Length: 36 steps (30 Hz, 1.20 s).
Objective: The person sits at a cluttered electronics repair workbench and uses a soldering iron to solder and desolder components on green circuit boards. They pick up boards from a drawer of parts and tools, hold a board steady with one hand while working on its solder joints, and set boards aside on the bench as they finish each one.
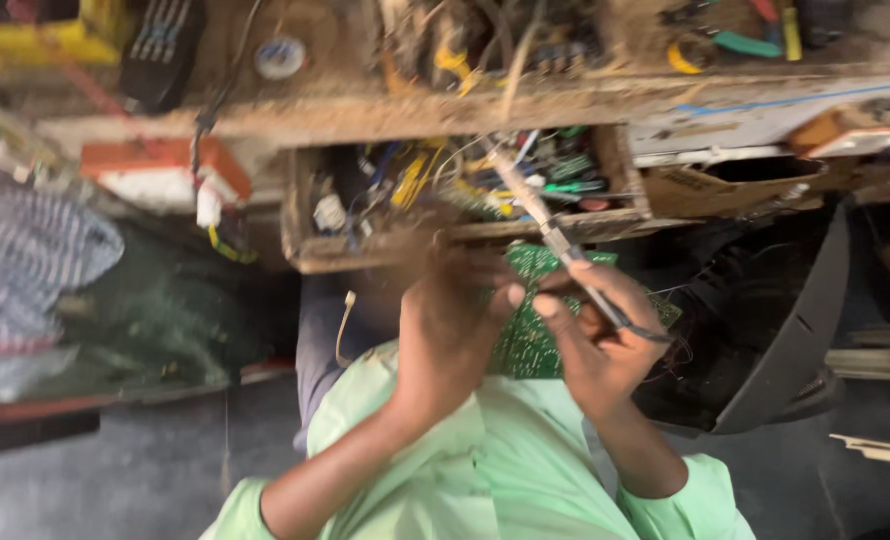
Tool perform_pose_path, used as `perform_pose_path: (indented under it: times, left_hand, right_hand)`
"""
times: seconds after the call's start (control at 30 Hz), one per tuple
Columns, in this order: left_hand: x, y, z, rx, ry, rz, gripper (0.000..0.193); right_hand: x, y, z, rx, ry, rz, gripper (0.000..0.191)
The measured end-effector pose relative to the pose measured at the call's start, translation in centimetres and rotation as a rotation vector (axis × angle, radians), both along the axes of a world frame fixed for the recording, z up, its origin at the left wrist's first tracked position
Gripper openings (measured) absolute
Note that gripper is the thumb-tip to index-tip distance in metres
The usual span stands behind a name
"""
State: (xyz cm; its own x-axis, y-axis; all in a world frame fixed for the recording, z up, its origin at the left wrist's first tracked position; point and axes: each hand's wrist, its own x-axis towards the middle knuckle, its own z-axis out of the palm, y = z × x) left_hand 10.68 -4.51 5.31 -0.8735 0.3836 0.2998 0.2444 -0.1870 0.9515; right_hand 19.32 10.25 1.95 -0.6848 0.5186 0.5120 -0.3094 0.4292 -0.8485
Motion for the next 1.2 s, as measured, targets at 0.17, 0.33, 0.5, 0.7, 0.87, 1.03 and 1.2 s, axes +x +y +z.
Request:
perform_pose_path:
  times: [0.17,0.33,0.5,0.7,0.87,1.03,1.2]
  left_hand:
    - [0.0,1.9,1.9,-0.034,0.154,-0.092,0.008]
    - [-0.8,5.6,3.3,-0.086,0.241,-0.187,0.01]
    - [-2.1,11.0,3.9,-0.112,0.327,-0.349,0.007]
    - [-11.1,22.3,4.8,-0.175,0.874,-0.342,0.01]
    - [-20.4,34.7,3.5,-0.58,1.014,-0.243,0.017]
    - [-23.8,39.8,0.1,-0.771,1.066,-0.297,0.026]
    - [-24.8,40.2,-2.2,-0.934,0.924,-0.289,0.027]
  right_hand:
    - [0.5,1.1,0.4,-0.042,0.134,0.077,0.036]
    - [0.9,3.4,0.0,-0.136,0.221,-0.061,0.035]
    - [-0.2,7.7,0.1,-0.149,0.322,-0.228,0.039]
    - [-1.3,14.3,0.6,-0.179,0.514,-0.335,0.046]
    - [0.1,18.0,-0.3,-0.082,0.544,-0.46,0.042]
    - [1.4,19.3,-2.4,-0.085,0.49,-0.513,0.044]
    - [1.9,20.0,-4.1,-0.111,0.46,-0.488,0.044]
